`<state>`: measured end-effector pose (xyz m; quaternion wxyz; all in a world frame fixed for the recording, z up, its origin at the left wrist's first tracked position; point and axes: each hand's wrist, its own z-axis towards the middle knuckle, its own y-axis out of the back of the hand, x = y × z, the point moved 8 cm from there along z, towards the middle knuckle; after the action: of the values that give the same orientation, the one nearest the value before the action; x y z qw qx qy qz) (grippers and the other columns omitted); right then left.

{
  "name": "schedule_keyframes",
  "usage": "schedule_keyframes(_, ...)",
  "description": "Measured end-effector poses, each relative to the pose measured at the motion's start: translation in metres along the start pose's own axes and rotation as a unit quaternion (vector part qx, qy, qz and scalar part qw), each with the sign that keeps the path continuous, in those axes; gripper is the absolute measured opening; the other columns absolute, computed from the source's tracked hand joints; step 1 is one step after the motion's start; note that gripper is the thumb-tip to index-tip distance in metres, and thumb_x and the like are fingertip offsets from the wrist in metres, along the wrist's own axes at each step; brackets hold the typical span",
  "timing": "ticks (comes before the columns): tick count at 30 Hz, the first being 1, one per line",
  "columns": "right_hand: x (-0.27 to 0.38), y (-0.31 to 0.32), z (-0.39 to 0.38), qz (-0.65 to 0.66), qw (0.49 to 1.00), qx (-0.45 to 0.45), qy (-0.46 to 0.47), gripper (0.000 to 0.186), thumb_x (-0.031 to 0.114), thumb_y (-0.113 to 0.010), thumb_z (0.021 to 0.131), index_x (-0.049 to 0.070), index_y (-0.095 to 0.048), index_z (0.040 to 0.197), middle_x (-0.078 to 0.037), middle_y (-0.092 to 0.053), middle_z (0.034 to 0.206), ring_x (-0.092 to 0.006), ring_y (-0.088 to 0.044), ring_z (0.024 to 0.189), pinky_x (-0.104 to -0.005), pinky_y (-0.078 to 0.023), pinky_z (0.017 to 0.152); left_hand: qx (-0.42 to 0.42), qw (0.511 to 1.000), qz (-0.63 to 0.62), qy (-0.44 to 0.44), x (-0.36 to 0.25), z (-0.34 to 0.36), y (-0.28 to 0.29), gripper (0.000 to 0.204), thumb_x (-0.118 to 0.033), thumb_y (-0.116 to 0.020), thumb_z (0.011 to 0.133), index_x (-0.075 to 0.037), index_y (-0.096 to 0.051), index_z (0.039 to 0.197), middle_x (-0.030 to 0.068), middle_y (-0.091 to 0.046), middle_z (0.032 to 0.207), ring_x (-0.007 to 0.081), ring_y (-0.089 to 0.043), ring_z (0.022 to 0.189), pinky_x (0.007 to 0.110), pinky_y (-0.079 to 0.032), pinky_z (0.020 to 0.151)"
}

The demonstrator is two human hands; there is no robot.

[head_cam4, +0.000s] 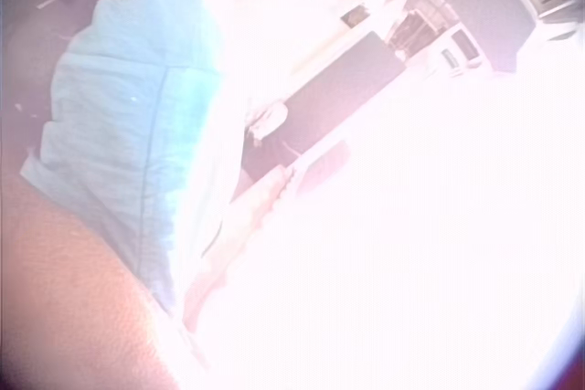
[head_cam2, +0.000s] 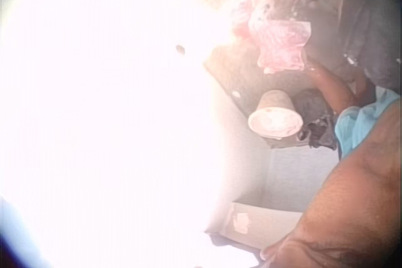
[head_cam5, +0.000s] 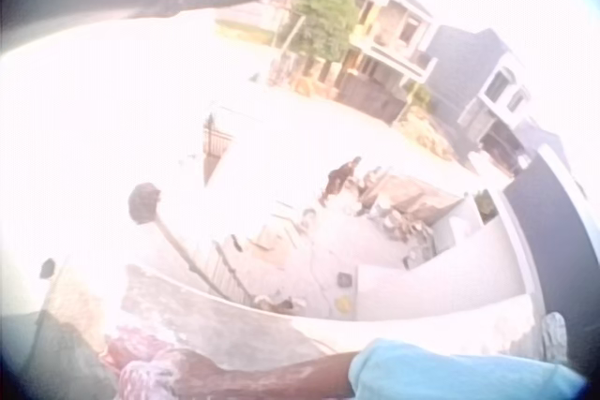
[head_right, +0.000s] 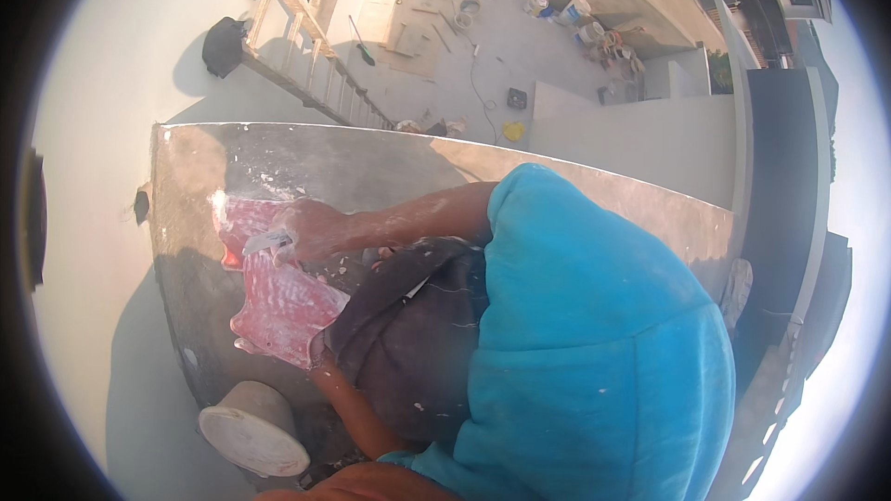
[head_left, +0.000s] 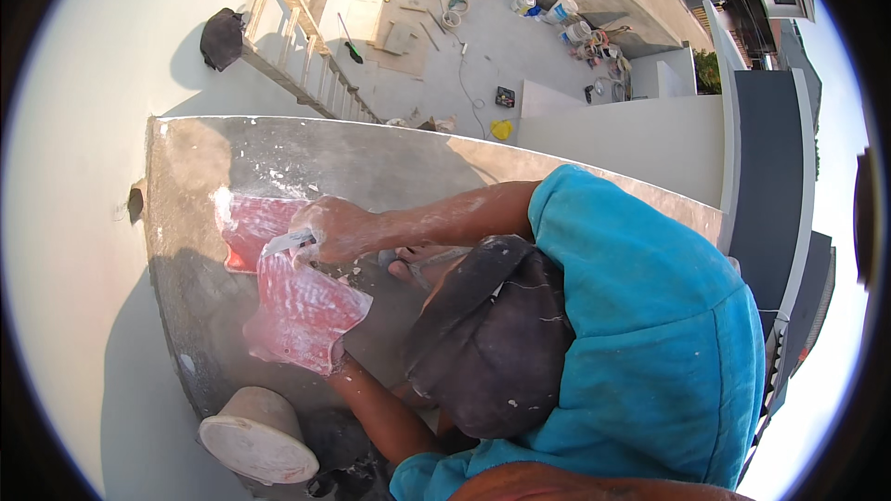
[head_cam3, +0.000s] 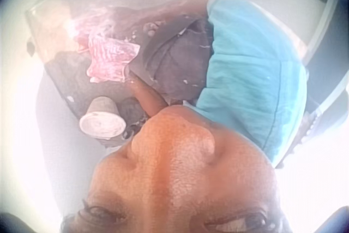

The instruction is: The person scoops white plaster from a bucket using a small trowel and applies it to a curved wall with a larger trowel. They repeatedly smooth the surface and scrape excess material back into the bucket.

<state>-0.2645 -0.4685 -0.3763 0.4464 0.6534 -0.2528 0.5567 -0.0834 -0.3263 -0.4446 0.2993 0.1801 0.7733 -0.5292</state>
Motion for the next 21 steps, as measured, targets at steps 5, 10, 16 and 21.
schedule_keyframes(5,-0.009,-0.006,0.001,-0.017,0.998,0.000,-0.061,0.024,0.028,-0.075,0.080,0.005,-0.071,0.083,-0.014,-0.068,0.085,-0.0339,-0.065,0.082,-0.0446,-0.049,0.071,-0.005,1.000,0.003,0.005,-0.001,0.002,0.002,0.092,-0.077,-0.048,0.082,-0.013,-0.032,0.145,0.0160,-0.040,0.145,0.0381,-0.046,0.126,0.064,-0.039,0.103)
schedule_keyframes(10,-0.002,0.002,0.002,0.034,0.997,-0.032,-0.056,0.028,0.027,-0.076,0.077,0.004,-0.069,0.092,-0.015,-0.070,0.090,-0.0320,-0.066,0.083,-0.0429,-0.050,0.073,-0.011,1.000,0.009,0.005,-0.002,0.002,0.004,0.090,-0.076,-0.050,0.082,-0.013,-0.034,0.144,0.0155,-0.042,0.143,0.0373,-0.048,0.125,0.062,-0.041,0.103)
schedule_keyframes(16,-0.022,-0.001,-0.002,0.052,0.995,-0.034,-0.082,0.029,0.024,-0.076,0.076,0.002,-0.069,0.095,-0.014,-0.071,0.092,-0.0261,-0.068,0.084,-0.0401,-0.051,0.075,-0.015,0.999,0.001,0.028,0.014,-0.001,-0.002,0.088,-0.075,-0.054,0.082,-0.014,-0.035,0.143,0.0150,-0.044,0.141,0.0364,-0.050,0.123,0.060,-0.043,0.103)
schedule_keyframes(21,-0.033,0.008,0.013,0.058,0.966,0.039,-0.248,0.034,0.029,-0.073,0.082,0.001,-0.067,0.101,-0.015,-0.070,0.089,-0.0250,-0.068,0.079,-0.0389,-0.052,0.073,-0.024,0.997,-0.049,0.048,0.009,0.005,0.006,0.087,-0.074,-0.057,0.081,-0.015,-0.037,0.142,0.0145,-0.045,0.140,0.0356,-0.051,0.122,0.057,-0.044,0.103)
